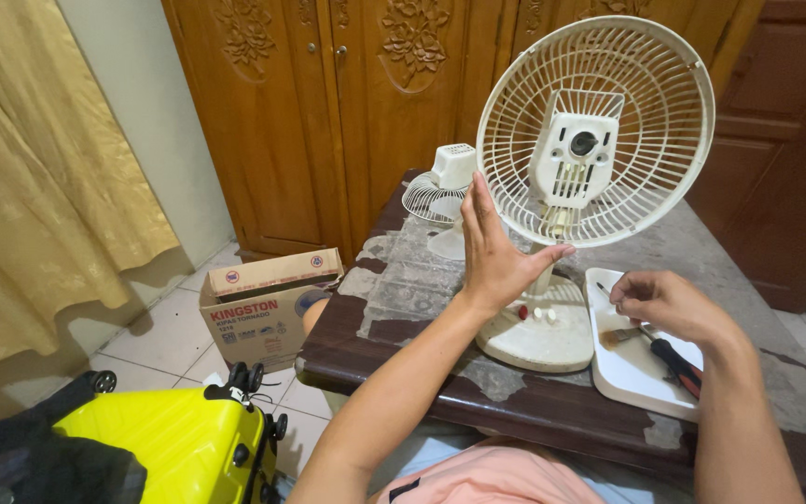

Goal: The person attaches the front grille to a disassembled electric fan on a table, aligns it, and secures it using a screwdriver and screws. The person then picks up the rear grille.

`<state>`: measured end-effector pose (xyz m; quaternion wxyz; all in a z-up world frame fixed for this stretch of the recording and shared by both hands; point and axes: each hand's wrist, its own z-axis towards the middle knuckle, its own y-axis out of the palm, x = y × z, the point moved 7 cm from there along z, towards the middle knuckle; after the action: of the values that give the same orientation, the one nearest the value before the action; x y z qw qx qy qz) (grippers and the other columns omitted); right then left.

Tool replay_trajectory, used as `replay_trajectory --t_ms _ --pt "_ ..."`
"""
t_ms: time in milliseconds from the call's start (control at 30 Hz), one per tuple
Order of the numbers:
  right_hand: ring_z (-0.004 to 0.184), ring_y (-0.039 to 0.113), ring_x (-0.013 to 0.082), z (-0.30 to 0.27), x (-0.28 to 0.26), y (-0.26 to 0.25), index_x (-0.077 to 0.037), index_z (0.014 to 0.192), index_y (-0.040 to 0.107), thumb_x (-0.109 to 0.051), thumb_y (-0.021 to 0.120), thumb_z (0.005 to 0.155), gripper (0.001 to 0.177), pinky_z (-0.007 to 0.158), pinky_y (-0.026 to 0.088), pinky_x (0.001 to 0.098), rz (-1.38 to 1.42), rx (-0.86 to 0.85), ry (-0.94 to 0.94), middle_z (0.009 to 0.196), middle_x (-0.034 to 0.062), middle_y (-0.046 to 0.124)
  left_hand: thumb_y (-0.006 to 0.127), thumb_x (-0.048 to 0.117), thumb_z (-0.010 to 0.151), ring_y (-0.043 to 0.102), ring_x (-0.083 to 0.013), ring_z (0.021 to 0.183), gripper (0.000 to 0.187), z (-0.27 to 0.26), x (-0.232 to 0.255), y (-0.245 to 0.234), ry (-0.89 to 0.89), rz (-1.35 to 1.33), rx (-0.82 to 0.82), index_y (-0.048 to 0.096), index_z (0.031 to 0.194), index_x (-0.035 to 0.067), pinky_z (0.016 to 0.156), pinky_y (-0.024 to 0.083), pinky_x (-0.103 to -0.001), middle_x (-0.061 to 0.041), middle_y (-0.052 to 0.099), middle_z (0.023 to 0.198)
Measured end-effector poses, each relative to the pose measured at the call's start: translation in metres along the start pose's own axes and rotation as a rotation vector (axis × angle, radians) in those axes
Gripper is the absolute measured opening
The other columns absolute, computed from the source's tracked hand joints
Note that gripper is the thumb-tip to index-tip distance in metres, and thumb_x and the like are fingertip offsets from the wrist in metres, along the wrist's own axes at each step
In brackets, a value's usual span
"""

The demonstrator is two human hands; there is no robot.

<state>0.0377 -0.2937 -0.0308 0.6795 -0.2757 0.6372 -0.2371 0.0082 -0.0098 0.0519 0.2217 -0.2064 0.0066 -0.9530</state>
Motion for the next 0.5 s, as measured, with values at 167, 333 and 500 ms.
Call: replay_trajectory --t_ms 167,333,500 --pt "0.068 0.06 0.017 -0.0016 -0.0021 -0.0019 -0.001 0.1 0.076 -0.006 0.071 0.086 0.016 0.061 0.048 0.0338 -0.049 0.028 0.028 0.08 0.0082 0.074 0.092 0.05 0.067 0.032 -0.0489 0.148 0.149 0.0 -0.0019 0.0012 -0.012 -0.005 -0.009 -0.008 0.163 -0.005 0.123 0.034 -0.055 -0.035 0.02 0.158" --pt "0.067 0.061 0.0174 -0.001 -0.002 -0.0015 -0.002 0.102 0.076 -0.005 0.071 0.085 0.018 0.061 0.048 0.0345 -0.078 0.043 0.037 0.079 0.0099 0.073 0.092 0.051 0.067 0.032 -0.049 0.148 0.149 -0.001 -0.0027 0.0017 -0.007 -0.011 -0.006 -0.008 0.163 -0.005 0.122 0.034 -0.055 -0.035 0.02 0.158" --pt "0.069 0.062 0.0188 -0.0033 -0.0051 -0.0033 -0.002 0.105 0.076 -0.005 0.07 0.086 0.02 0.063 0.048 0.0358 -0.068 0.066 0.049 0.079 0.0129 0.073 0.092 0.051 0.067 0.032 -0.049 0.148 0.15 -0.0006 -0.0023 0.0015 -0.002 -0.012 -0.003 -0.008 0.163 -0.005 0.123 0.034 -0.055 -0.035 0.019 0.158"
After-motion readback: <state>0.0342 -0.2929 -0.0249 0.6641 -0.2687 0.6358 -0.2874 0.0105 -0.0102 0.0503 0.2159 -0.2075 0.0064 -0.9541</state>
